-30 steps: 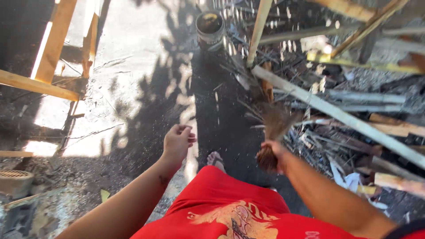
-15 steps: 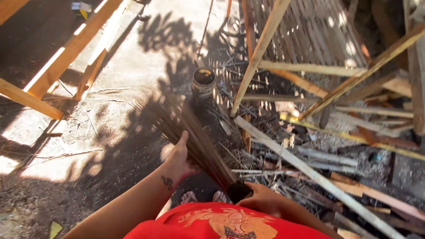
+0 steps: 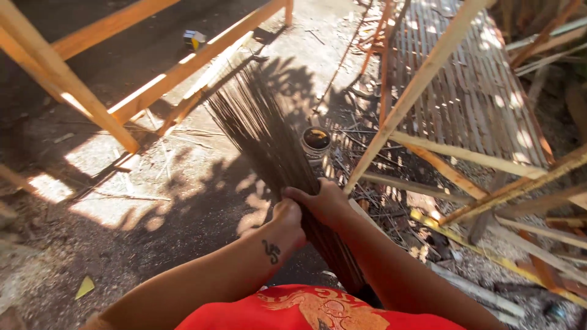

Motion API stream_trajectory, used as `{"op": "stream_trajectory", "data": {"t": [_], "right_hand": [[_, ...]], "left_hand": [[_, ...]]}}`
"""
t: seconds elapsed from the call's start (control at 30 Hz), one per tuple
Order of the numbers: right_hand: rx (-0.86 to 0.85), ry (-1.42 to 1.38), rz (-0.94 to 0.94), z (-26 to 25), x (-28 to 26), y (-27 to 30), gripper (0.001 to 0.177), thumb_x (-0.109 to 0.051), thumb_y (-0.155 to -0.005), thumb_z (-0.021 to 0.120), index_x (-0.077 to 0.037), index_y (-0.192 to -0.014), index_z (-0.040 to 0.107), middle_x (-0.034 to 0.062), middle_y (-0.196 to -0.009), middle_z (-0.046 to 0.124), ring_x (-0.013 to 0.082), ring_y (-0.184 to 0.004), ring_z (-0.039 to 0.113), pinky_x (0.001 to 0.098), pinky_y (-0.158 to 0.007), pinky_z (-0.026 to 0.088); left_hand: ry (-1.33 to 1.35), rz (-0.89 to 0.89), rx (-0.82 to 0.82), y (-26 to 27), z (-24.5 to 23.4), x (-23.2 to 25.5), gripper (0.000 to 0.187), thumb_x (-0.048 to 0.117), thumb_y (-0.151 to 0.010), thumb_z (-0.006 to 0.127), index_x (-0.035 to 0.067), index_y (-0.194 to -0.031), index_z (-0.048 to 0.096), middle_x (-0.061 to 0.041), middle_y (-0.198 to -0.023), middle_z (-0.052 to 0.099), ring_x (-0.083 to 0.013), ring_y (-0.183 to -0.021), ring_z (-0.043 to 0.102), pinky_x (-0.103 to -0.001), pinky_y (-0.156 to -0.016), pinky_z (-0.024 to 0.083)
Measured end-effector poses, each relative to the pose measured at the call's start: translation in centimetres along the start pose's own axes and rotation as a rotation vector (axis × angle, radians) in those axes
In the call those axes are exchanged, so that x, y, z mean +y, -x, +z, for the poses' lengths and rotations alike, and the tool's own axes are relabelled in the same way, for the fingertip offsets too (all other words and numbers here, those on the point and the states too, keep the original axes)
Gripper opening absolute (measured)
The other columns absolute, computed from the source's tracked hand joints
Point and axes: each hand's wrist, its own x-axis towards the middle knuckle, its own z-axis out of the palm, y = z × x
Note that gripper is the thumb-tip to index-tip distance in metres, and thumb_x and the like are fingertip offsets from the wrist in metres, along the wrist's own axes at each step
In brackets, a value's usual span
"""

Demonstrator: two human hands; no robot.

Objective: Sweeping wood shavings and debris off the floor using a stick broom in an outdoor workshop.

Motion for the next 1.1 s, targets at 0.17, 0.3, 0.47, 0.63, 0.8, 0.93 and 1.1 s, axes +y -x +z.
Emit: {"op": "stream_trajectory", "data": {"t": [0.17, 0.3, 0.47, 0.63, 0.8, 0.93, 1.1], "right_hand": [[0.083, 0.085, -0.048, 2.6, 1.6, -3.5, 0.073, -0.066, -0.08, 0.07, 0.002, -0.106, 0.073, 0.0205, -0.097, 0.078, 0.0308, -0.089, 0.077, 0.0418, -0.081, 0.059], [0.051, 0.126, -0.094, 4.4, 3.8, -6.1, 0.071, -0.068, -0.085, 0.065, 0.0, -0.105, 0.075, 0.0213, -0.094, 0.077, 0.0334, -0.089, 0.076, 0.044, -0.081, 0.057], [-0.137, 0.155, 0.101, 6.0, 5.8, -9.7, 0.074, -0.072, -0.089, 0.057, -0.002, -0.105, 0.077, 0.0175, -0.092, 0.077, 0.0344, -0.088, 0.077, 0.045, -0.081, 0.06], [-0.442, -0.277, 0.16, 5.2, 5.3, -7.4, 0.078, -0.072, -0.089, 0.056, 0.0, -0.11, 0.079, 0.0126, -0.093, 0.079, 0.0255, -0.085, 0.075, 0.0398, -0.079, 0.058], [-0.647, -0.534, 0.308, 4.5, 7.3, -5.9, 0.078, -0.074, -0.091, 0.049, -0.009, -0.13, 0.067, 0.0052, -0.101, 0.075, 0.0184, -0.09, 0.07, 0.0373, -0.082, 0.056], [-0.799, -0.584, 0.394, 4.7, 7.8, -4.5, 0.079, -0.074, -0.094, 0.051, -0.003, -0.12, 0.069, 0.0121, -0.089, 0.073, 0.0238, -0.072, 0.068, 0.0409, -0.065, 0.055], [-0.718, -0.605, 0.481, 4.5, 4.7, -0.2, 0.076, -0.07, -0.091, 0.05, -0.001, -0.109, 0.074, 0.0172, -0.086, 0.074, 0.0283, -0.071, 0.071, 0.0434, -0.065, 0.06]], "left_hand": [[0.034, 0.055, -0.061, 0.2, -2.3, 0.3, 0.065, 0.059, -0.105, 0.026, 0.009, -0.139, 0.051, -0.018, -0.131, 0.064, -0.0378, -0.115, 0.065, -0.063, -0.093, 0.052], [0.008, 0.11, 0.084, -0.9, -4.2, -0.6, 0.063, 0.058, -0.105, 0.03, 0.009, -0.136, 0.054, -0.015, -0.121, 0.067, -0.0336, -0.105, 0.069, -0.06, -0.093, 0.057], [-0.168, 0.192, 0.289, 0.2, -5.3, -1.1, 0.072, 0.062, -0.104, 0.034, 0.0, -0.13, 0.06, -0.014, -0.091, 0.07, -0.0255, -0.076, 0.065, -0.047, -0.08, 0.057], [-0.191, 0.116, 0.359, 0.1, -7.0, -1.8, 0.075, 0.065, -0.104, 0.03, 0.001, -0.134, 0.056, -0.011, -0.085, 0.067, -0.0209, -0.071, 0.057, -0.044, -0.077, 0.054], [-0.22, 0.085, 0.454, 3.4, -7.0, -1.5, 0.079, 0.071, -0.102, 0.025, 0.008, -0.138, 0.057, -0.007, -0.078, 0.041, -0.0205, -0.072, 0.031, -0.041, -0.071, 0.047], [-0.238, 0.115, 0.475, 2.1, -7.2, -2.4, 0.072, 0.067, -0.102, 0.026, 0.012, -0.144, 0.045, -0.012, -0.097, 0.057, -0.0217, -0.084, 0.05, -0.043, -0.076, 0.051], [-0.063, 0.171, 0.435, 0.1, -7.9, -4.4, 0.102, 0.076, -0.1, 0.04, 0.0, -0.156, 0.001, -0.025, -0.136, 0.045, -0.0333, -0.114, 0.051, -0.048, -0.101, 0.052]]}}
